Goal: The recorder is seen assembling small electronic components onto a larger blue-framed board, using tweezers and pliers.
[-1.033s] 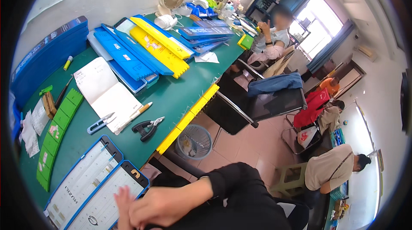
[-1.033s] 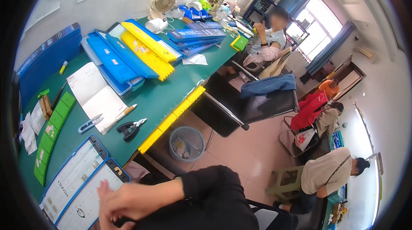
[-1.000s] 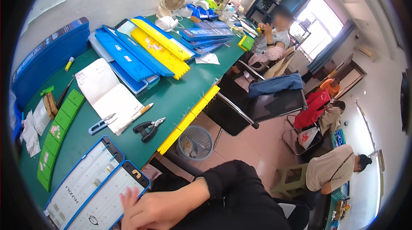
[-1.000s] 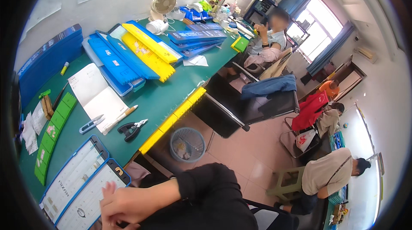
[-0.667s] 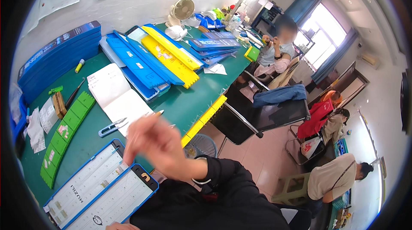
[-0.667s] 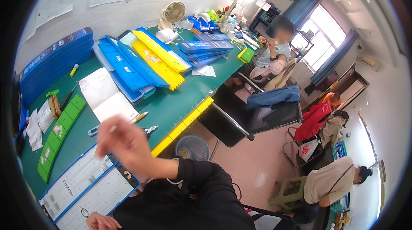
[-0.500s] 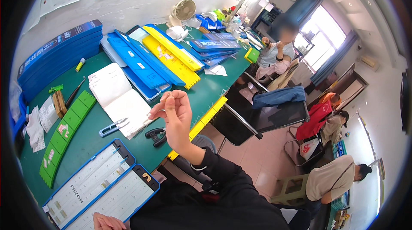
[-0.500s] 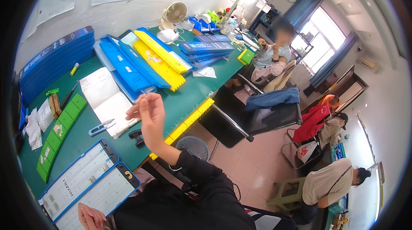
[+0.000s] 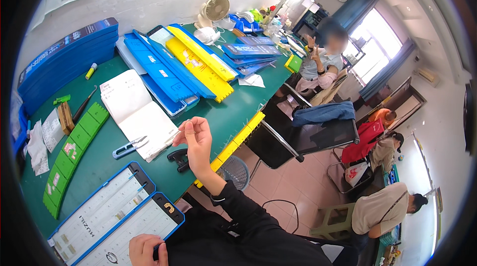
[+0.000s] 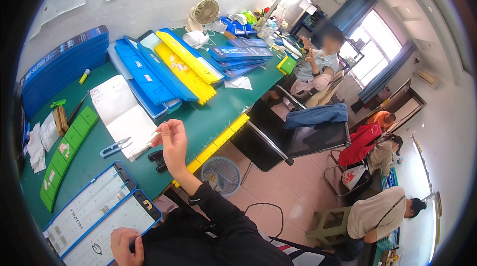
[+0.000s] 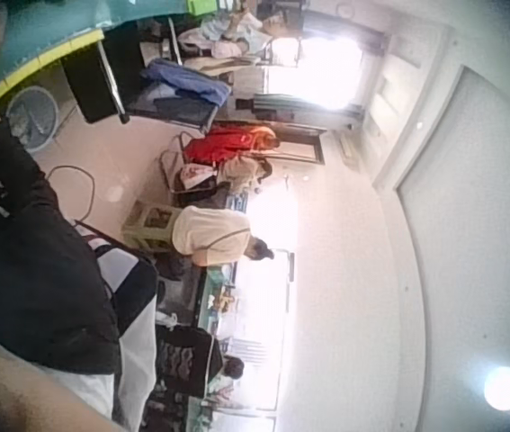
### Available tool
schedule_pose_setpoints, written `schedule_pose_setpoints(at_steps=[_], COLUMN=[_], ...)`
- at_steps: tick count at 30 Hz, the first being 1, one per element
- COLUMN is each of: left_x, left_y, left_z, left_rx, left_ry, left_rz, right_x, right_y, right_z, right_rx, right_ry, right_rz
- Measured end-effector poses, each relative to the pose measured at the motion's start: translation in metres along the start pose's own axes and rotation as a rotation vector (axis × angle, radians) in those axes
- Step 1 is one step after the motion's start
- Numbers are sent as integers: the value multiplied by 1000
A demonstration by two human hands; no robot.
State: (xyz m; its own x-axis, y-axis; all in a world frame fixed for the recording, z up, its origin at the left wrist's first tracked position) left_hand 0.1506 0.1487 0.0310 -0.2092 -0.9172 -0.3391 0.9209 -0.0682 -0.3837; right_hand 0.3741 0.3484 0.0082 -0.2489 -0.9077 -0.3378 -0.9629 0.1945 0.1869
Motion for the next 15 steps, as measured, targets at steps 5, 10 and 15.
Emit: schedule_pose_setpoints(at_steps=[5, 10, 15], left_x=[1, 2, 1], left_y=[4, 3, 6], left_z=[-4, -2, -1], left_rx=[-125, -138, -138], left_ry=[38, 39, 36], left_rz=[4, -1, -31], right_x=[1, 3, 2], right_y=[-6, -7, -7], right_z=[6, 4, 4], right_rx=[27, 21, 24], right_ry=[28, 46, 53], right_rz=[26, 39, 44])
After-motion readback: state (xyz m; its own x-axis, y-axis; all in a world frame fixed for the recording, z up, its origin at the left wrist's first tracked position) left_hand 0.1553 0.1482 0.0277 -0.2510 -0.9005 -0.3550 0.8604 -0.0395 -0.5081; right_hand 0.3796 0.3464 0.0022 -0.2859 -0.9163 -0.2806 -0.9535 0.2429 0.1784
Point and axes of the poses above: each hand's wrist, its own x-axis away from the middle knuckle, its own y-axis out of the palm, z = x × y, the point moved 10 cm from there along -x, towards the middle knuckle, and after that the axes turned 12 degrees about x, right-handed, at the moved point
